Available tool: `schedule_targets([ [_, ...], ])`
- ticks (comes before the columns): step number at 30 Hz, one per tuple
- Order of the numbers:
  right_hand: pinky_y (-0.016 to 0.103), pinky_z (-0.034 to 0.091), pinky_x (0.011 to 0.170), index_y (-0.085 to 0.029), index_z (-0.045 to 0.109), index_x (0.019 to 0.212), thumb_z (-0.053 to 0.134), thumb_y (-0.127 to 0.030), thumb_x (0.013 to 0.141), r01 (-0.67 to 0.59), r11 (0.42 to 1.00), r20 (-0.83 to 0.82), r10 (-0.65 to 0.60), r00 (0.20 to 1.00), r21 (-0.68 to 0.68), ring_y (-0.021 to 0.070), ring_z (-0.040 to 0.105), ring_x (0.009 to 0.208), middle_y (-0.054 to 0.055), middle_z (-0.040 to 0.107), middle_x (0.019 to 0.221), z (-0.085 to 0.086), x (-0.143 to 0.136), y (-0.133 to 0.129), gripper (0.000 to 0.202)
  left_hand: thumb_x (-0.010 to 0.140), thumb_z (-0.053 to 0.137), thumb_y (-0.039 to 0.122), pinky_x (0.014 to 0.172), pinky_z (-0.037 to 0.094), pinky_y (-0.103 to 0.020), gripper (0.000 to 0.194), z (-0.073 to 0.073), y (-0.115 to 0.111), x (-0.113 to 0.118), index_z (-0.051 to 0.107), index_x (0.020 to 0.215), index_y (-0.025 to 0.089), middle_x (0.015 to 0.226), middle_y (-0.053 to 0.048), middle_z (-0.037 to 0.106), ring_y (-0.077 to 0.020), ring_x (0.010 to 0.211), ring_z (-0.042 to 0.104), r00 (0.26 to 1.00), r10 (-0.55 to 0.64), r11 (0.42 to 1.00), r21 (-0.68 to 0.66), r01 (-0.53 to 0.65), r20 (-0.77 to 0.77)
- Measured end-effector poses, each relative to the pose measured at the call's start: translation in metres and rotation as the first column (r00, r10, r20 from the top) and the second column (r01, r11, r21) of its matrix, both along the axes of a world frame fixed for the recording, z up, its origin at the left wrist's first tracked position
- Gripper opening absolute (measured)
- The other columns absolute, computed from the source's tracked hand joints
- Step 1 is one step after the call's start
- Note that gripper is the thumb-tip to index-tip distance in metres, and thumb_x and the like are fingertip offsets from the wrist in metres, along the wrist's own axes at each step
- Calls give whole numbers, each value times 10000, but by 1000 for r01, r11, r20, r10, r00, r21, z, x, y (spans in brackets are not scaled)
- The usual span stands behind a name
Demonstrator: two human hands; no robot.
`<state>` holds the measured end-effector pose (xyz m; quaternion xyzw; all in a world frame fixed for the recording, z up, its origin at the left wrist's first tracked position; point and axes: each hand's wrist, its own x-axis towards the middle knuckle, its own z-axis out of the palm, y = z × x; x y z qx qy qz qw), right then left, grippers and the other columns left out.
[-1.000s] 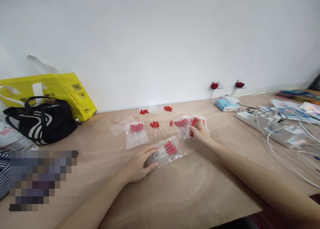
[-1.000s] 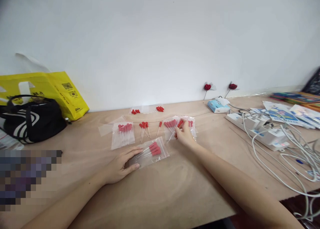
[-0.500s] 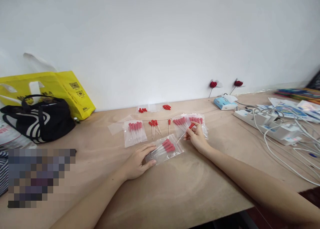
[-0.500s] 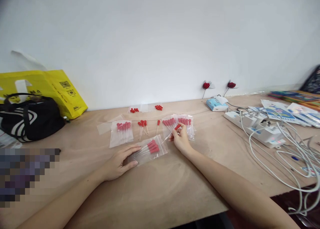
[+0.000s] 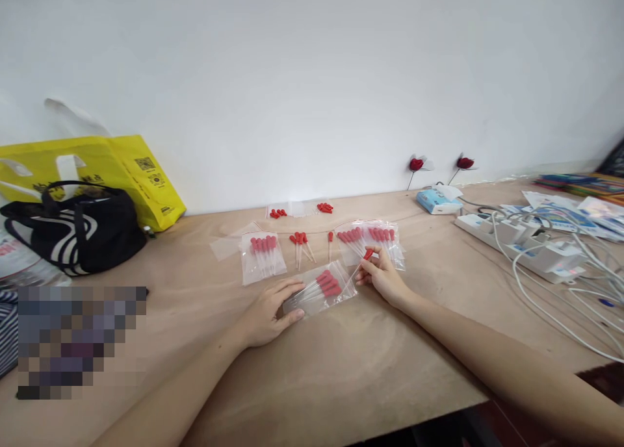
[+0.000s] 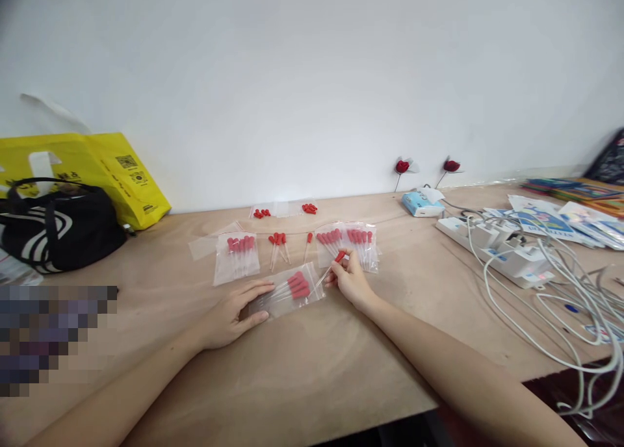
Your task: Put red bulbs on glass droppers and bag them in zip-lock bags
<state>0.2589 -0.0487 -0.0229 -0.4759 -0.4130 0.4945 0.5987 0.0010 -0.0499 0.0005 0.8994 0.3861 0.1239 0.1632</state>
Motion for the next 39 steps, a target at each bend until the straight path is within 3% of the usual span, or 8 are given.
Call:
schedule_targets([
  [8, 274, 502, 524, -239, 289, 893, 555, -235, 654, 33, 999, -123, -36, 992, -30, 130, 603, 518, -89, 528, 572, 0, -5, -3, 357, 823, 451, 401, 988, 333, -383, 444, 1, 0, 1, 422, 1227, 218, 1291, -63, 437, -217, 1177, 405, 1000, 2, 1000, 3, -2, 9],
  [17, 244, 488, 506, -212, 372, 793, 562, -215, 697, -110, 988, -181, 89, 980, -110, 118, 606, 520, -35, 594, 585, 4, 0, -2, 213, 818, 463, 389, 986, 331, -387, 437, -2, 0, -1, 426, 1223, 229, 1287, -57, 444, -221, 1173, 406, 999, -11, 1000, 12, 10, 50],
  [20, 234, 469, 482, -191, 428, 736, 643, -234, 633, -222, 967, -104, 210, 972, -121, 105, 575, 485, -19, 606, 581, 3, 3, -2, 243, 819, 465, 383, 984, 329, -396, 438, -2, 0, -1, 419, 1227, 230, 1280, -58, 449, -225, 1169, 407, 999, -12, 1000, 9, 11, 50],
  [24, 205, 411, 446, -154, 539, 685, 716, -307, 562, -341, 934, 153, 354, 923, -103, 77, 508, 449, -30, 571, 523, 1, 7, -3, 264, 818, 470, 380, 983, 330, -397, 435, -1, 0, 0, 424, 1223, 231, 1279, -58, 447, -226, 1165, 410, 999, -12, 1000, 0, 12, 44],
  [28, 199, 359, 438, -146, 643, 714, 686, -400, 595, -443, 892, 358, 445, 821, -94, 65, 451, 452, -19, 570, 548, 1, 10, -2, 285, 816, 474, 367, 977, 341, -388, 423, 0, 0, 0, 435, 1217, 240, 1278, -52, 447, -223, 1158, 420, 998, -14, 1000, 2, 14, 60],
  [31, 209, 375, 496, -170, 689, 744, 646, -412, 646, -524, 852, 455, 466, 759, 2, 77, 467, 535, -2, 576, 643, 2, 10, 0, 264, 816, 473, 367, 975, 342, -389, 419, 0, 0, 1, 441, 1215, 243, 1279, -50, 448, -225, 1157, 421, 998, -14, 1000, 7, 14, 64],
  [35, 219, 397, 573, -186, 706, 732, 660, -392, 636, -565, 822, 477, 470, 743, 70, 90, 492, 612, -1, 566, 671, 3, 10, 6, 232, 816, 470, 371, 981, 335, -390, 433, -1, 1, 1, 440, 1220, 218, 1284, -68, 442, -227, 1165, 413, 999, -14, 1000, 6, 14, 44],
  [39, 193, 343, 440, -164, 691, 650, 717, -404, 541, -557, 825, 398, 544, 739, -93, 55, 418, 460, -21, 561, 564, 2, 12, 12, 265, 820, 465, 379, 986, 328, -390, 439, -1, 1, 0, 434, 1225, 213, 1285, -73, 439, -223, 1170, 406, 999, -21, 1000, 8, 21, 39],
])
